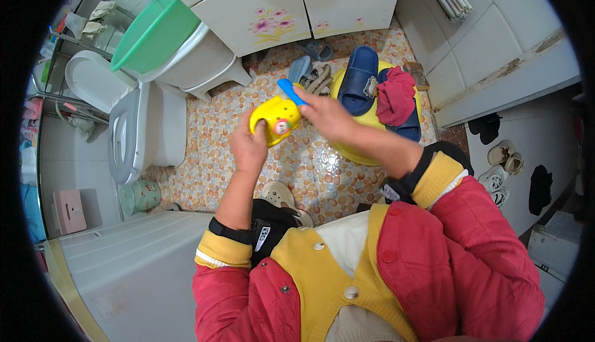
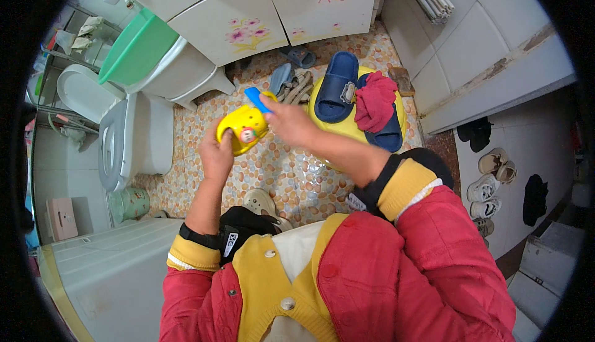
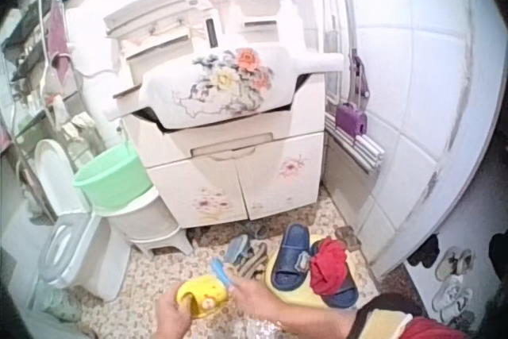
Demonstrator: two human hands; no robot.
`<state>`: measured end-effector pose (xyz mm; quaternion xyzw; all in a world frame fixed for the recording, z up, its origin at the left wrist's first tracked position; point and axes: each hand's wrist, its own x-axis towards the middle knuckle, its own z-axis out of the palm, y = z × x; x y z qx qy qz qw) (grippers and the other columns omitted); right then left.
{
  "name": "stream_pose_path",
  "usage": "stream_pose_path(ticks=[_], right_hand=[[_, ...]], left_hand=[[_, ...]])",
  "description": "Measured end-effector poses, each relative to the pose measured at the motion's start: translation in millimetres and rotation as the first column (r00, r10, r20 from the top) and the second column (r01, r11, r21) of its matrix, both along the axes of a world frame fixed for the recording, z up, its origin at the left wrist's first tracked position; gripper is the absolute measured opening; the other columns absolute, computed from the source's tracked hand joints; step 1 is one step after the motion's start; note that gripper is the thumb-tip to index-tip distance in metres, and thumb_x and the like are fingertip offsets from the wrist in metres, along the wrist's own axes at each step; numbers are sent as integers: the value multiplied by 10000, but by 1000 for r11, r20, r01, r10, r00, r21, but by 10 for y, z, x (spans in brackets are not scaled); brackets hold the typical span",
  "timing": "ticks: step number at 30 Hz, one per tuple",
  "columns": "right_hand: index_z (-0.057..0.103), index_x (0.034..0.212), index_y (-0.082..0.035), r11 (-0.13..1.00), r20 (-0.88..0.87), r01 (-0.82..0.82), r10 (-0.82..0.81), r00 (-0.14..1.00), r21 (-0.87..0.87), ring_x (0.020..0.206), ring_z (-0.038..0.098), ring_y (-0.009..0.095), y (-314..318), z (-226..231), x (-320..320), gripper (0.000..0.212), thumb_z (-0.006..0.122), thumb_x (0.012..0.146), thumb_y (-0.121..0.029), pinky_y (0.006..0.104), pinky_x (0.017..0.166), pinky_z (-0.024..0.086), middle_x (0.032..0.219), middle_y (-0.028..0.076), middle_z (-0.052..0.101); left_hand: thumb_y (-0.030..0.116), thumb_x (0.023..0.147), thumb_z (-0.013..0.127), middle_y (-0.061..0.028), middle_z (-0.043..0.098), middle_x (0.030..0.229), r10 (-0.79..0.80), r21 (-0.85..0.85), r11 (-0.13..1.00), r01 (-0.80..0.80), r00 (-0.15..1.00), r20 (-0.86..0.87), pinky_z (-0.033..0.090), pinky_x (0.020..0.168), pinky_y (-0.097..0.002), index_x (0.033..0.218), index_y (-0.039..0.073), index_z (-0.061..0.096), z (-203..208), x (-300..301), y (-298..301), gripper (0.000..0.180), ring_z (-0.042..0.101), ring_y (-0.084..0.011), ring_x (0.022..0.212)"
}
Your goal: The person scrubs a beige sandal with a blue brush in a green basin of water, then rinses the basin. The person then scrubs a yellow slipper with the same brush. Finally, the person resumes scrubbing the beige sandal.
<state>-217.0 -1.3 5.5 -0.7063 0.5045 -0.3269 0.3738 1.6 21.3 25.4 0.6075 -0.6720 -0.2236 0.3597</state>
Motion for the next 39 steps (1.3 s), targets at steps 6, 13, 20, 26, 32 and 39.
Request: stream_pose_path(ticks=[6, 13, 20, 26, 32, 39], right_hand=[[413, 1466, -167, 968, -184, 246, -231, 955, 59, 990, 618, 445, -105, -174, -251, 490, 478, 995, -283, 501, 867, 485, 1078, 259, 648], [389, 1483, -183, 950, 1, -43, 45, 999, -310, 929, 625, 446, 46, 49, -57, 498, 471, 998, -260, 509, 822, 495, 1011, 256, 659], [412, 1469, -240, 989, -22, 28, -32, 999, -148, 827, 622, 448, -16, -25, -138, 491, 501, 987, -271, 525, 745, 500, 911, 233, 660], [452, 1438, -291, 989, -366, 130, -147, 919, -73, 811, 645, 413, 0, -49, -307, 449, 503, 992, -321, 506, 699, 511, 895, 210, 670], [455, 1441, -314, 997, -315, -65, 52, 948, -29, 803, 666, 379, 29, 37, -254, 455, 508, 989, -335, 498, 703, 525, 919, 188, 685], [481, 1430, -231, 998, -137, -68, 69, 988, 14, 888, 646, 425, 32, 57, -210, 457, 543, 979, -263, 477, 753, 529, 1027, 243, 656]], left_hand=[[75, 922, 610, -123, 688, 994, 166, 329, 944, -30, 904, -393, 553, 745, -307, 1181, 5, 632, 23, 76, -91, 269, 672, -197, 843], [127, 960, 569, -125, 631, 1006, 283, 439, 898, -31, 804, -523, 526, 471, -274, 1234, 69, 454, 200, -10, -72, 303, 657, -188, 687], [107, 956, 562, -100, 635, 926, 299, 423, 904, -63, 800, -520, 489, 452, -262, 1192, 73, 490, 191, -6, -18, 249, 638, -156, 648], [106, 950, 579, -88, 655, 922, 327, 487, 873, -7, 749, -576, 461, 441, -236, 1180, 68, 518, 161, 181, -101, 241, 629, -141, 623], [127, 951, 599, -63, 648, 942, 144, 316, 947, 61, 798, -585, 476, 473, -233, 1217, 64, 523, 102, 25, -36, 284, 623, -116, 677], [94, 941, 601, -77, 616, 1038, 138, 258, 965, 40, 761, -634, 515, 546, -231, 1227, 37, 516, 32, 15, -15, 304, 628, -126, 800]])
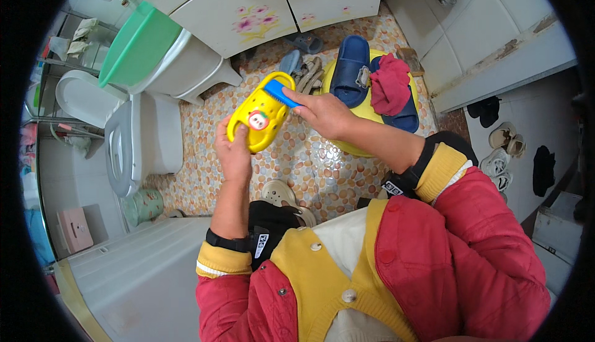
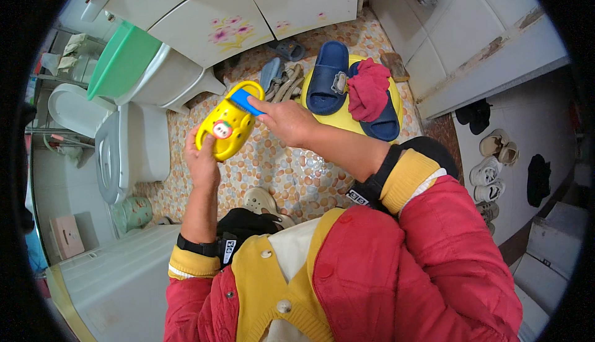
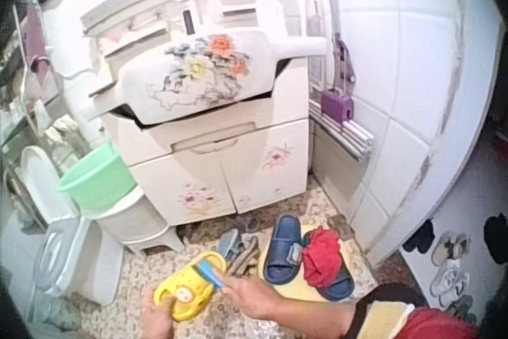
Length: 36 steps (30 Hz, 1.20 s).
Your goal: The person scrubs a beige sandal with a blue brush in a green basin of water, then rinses the basin. The person then scrubs a yellow slipper with the same brush. Finally, the person resumes scrubbing the beige sandal.
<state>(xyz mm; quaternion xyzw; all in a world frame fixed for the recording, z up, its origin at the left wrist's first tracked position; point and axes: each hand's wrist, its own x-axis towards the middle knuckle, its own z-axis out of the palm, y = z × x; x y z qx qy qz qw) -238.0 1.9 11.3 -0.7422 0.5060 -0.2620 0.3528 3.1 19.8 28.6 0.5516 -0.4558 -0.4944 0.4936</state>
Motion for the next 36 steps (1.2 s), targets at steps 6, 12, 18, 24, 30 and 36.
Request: stream_pose_path(ticks=[6, 12, 18, 24, 30, 36], right_hand=[[498, 1412, -179, 990, 81, 138, -134, 988, -42, 934, 637, 425, -11, -6, 10, 439, 537, 982, -254, 474, 805, 521, 1062, 246, 651], [454, 1454, -236, 960, -232, 279, -265, 936, 32, 945, 651, 391, -45, -130, -26, 480, 547, 983, -254, 405, 835, 511, 1053, 248, 651], [458, 1451, -207, 990, -33, 79, -76, 997, 115, 952, 651, 395, -13, -74, -69, 480, 547, 979, -227, 412, 823, 505, 1038, 240, 662], [356, 1503, -290, 978, -110, -63, 41, 993, -199, 865, 682, 349, 98, 125, 123, 534, 495, 987, -283, 454, 767, 541, 1095, 171, 681], [361, 1495, -343, 966, -269, 160, -212, 940, -204, 693, 626, 356, 228, 236, 298, 564, 551, 966, -298, 478, 614, 504, 767, 145, 597], [371, 1485, -316, 993, -346, 79, -104, 932, -87, 768, 661, 359, 206, 328, 288, 546, 546, 969, -289, 491, 624, 521, 915, 204, 663]], left_hand=[[94, 944, 601, -94, 618, 1061, -89, -56, 994, 99, 984, 151, 544, 744, -269, 1209, 33, 532, -66, 49, -25, 281, 620, -145, 927], [78, 941, 600, -93, 631, 1040, -47, 16, 999, 48, 996, -77, 561, 647, -275, 1221, 35, 534, -96, -5, 0, 290, 644, -156, 812], [82, 946, 584, -115, 637, 1071, 227, 187, 957, -222, 974, -7, 507, 542, -252, 1256, 56, 522, -51, 132, -144, 318, 638, -158, 752], [91, 959, 558, -110, 644, 1068, 128, 201, 970, -135, 990, 52, 469, 456, -235, 1439, 103, 439, -17, -75, -68, 495, 614, -137, 657], [42, 969, 489, -140, 624, 1136, -39, 286, 958, -7, 987, 155, 512, 469, -259, 1405, 73, 478, 19, -259, -13, 438, 645, -161, 696], [23, 967, 482, -166, 636, 1111, 2, 268, 963, -33, 993, 114, 520, 470, -259, 1418, 60, 458, 51, -365, 61, 452, 659, -189, 689]])
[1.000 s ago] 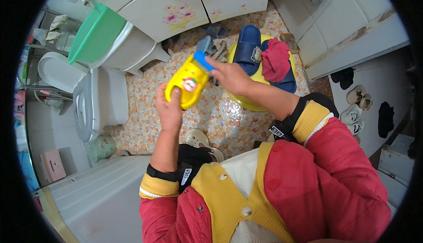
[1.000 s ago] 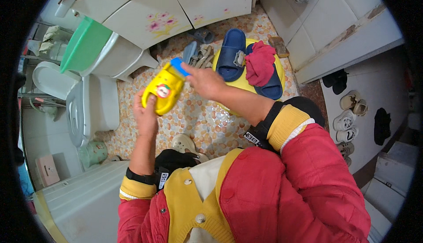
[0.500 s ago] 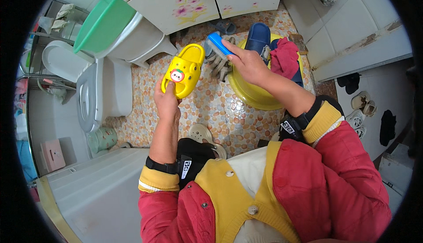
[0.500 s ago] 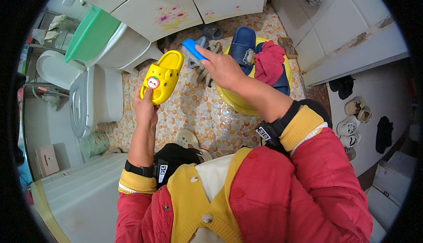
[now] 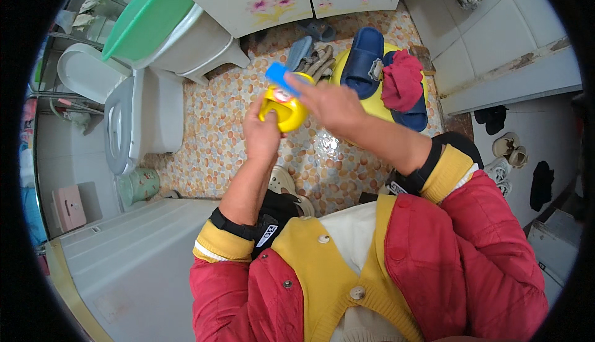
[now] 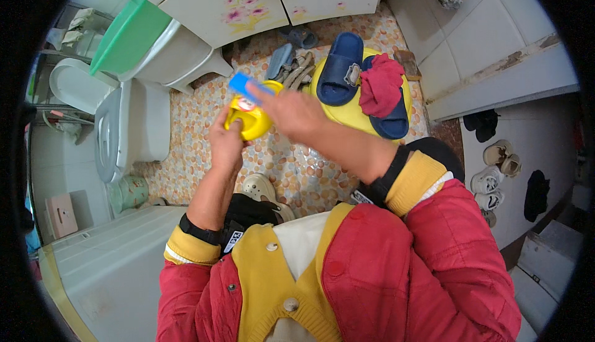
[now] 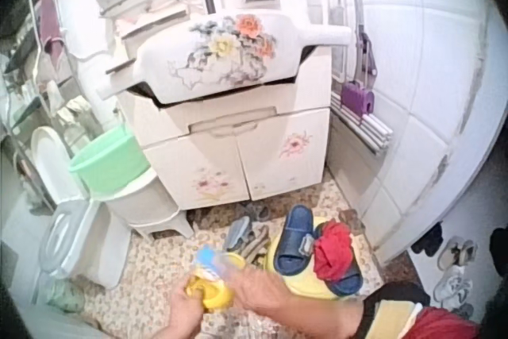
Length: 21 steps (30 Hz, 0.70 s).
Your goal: The person scrubs a beige sandal with a blue brush in a green basin of water, then rinses the basin. The person then scrubs a yellow slipper with the same brush. Finally, the person resumes scrubbing the beige sandal.
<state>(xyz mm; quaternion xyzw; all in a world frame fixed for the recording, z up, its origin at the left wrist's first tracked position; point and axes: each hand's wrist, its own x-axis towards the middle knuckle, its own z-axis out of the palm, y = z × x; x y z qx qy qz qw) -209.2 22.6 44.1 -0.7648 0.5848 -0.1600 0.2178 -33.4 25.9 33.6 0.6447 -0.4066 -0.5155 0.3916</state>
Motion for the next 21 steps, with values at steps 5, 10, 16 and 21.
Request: stream_pose_path(ticks=[5, 10, 16, 21], right_hand=[[367, 1494, -281, 985, 208, -163, 173, 963, -62, 871, 636, 412, -28, -234, -94, 547, 534, 974, -314, 491, 711, 523, 956, 219, 655], [351, 1476, -1, 979, 746, 165, -201, 634, 124, 1011, 630, 141, -174, -511, -124, 609, 621, 944, -121, 280, 904, 485, 1158, 111, 662], [292, 1458, 27, 899, 901, -123, -400, 166, 421, 971, 618, 148, -140, -542, 36, 959, 868, 706, -124, 297, 852, 517, 1147, 102, 596], [295, 1469, -8, 936, 903, -58, -318, 289, 348, 991, 616, 154, -123, -370, -101, 935, 809, 689, -54, 301, 868, 512, 1153, 93, 585]], left_hand=[[38, 958, 505, -166, 607, 1183, 133, -65, 988, -137, 989, -61, 568, 537, -304, 1465, 99, 373, -30, 54, -59, 527, 686, -232, 840], [-56, 897, 519, -198, 523, 1279, 167, 8, 985, -174, 931, -326, 624, 654, -383, 1426, 106, 285, 28, 363, -268, 601, 671, -334, 998], [-101, 806, 579, -164, 503, 1260, -83, -34, 997, 76, 843, -532, 627, 746, -458, 1321, 115, 260, 33, 104, -66, 644, 637, -332, 1073], [50, 837, 640, -133, 523, 1323, -334, -88, 937, 339, 786, -520, 567, 877, -494, 1393, 149, 302, 131, 177, -50, 659, 604, -320, 1151]])
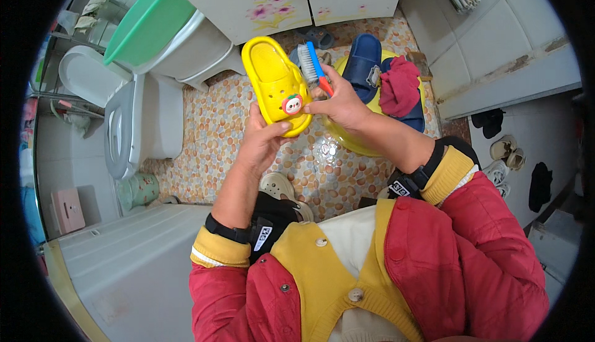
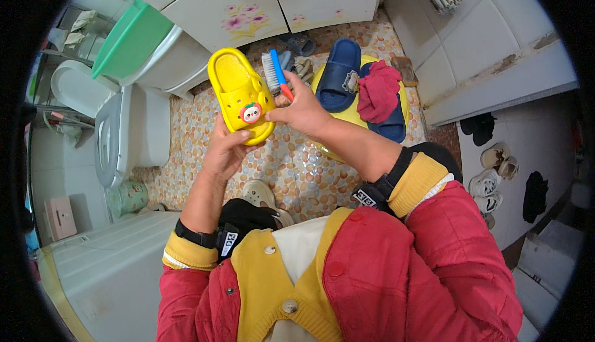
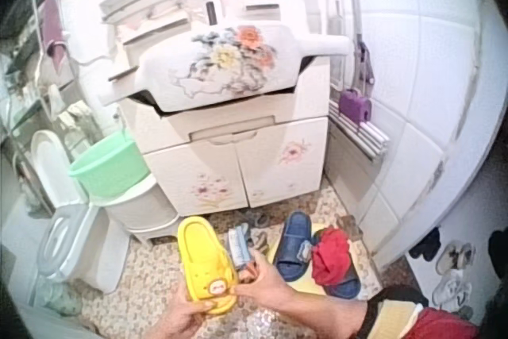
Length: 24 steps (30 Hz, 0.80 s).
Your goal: The person scrubs a beige sandal with a blue brush in a green basin of water, then rinses the basin. The person then scrubs a yellow slipper with the same brush. Finally, the person resumes scrubbing the beige sandal.
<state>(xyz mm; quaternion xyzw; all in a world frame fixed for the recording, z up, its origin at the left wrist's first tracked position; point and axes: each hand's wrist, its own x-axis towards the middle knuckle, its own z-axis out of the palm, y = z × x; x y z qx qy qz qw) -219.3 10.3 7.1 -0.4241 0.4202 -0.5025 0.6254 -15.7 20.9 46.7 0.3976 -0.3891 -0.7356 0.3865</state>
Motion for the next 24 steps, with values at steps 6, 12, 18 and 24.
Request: stream_pose_path(ticks=[6, 12, 18, 24], right_hand=[[292, 1506, -60, 982, -277, -137, 96, 956, -134, 965, 541, 110, 1, 80, -158, 926, 695, 677, 32, 251, 821, 481, 1153, 58, 544], [362, 1497, -60, 999, -256, 10, -21, 966, -45, 920, 550, 102, -14, 15, -187, 801, 767, 806, -84, 247, 806, 478, 1024, 18, 591], [398, 1481, -60, 995, -216, 15, -36, 976, -96, 822, 495, 67, -29, -12, -167, 502, 532, 1014, -183, 229, 728, 431, 956, 6, 567], [423, 1458, -64, 921, -447, -7, -183, 875, -390, 985, 645, 223, -4, -69, -109, 498, 528, 992, -203, 325, 884, 481, 1172, 185, 660]], left_hand=[[209, 937, 600, -119, 550, 1311, 210, 55, 976, -209, 977, -21, 590, 839, -424, 1407, 141, 395, 12, 305, -212, 517, 615, -259, 1148], [67, 950, 532, -218, 589, 1197, 465, 48, 882, -470, 881, 85, 632, 773, -433, 1296, -6, 447, -18, 525, -361, 363, 666, -357, 1029], [98, 983, 505, -210, 558, 1271, 595, 140, 801, -583, 801, -70, 603, 849, -472, 1343, 11, 426, -94, 572, -382, 379, 618, -379, 1118], [154, 966, 542, -181, 541, 1298, 328, 116, 943, -312, 931, -160, 611, 823, -466, 1356, 70, 422, -25, 399, -231, 417, 624, -363, 1116]])
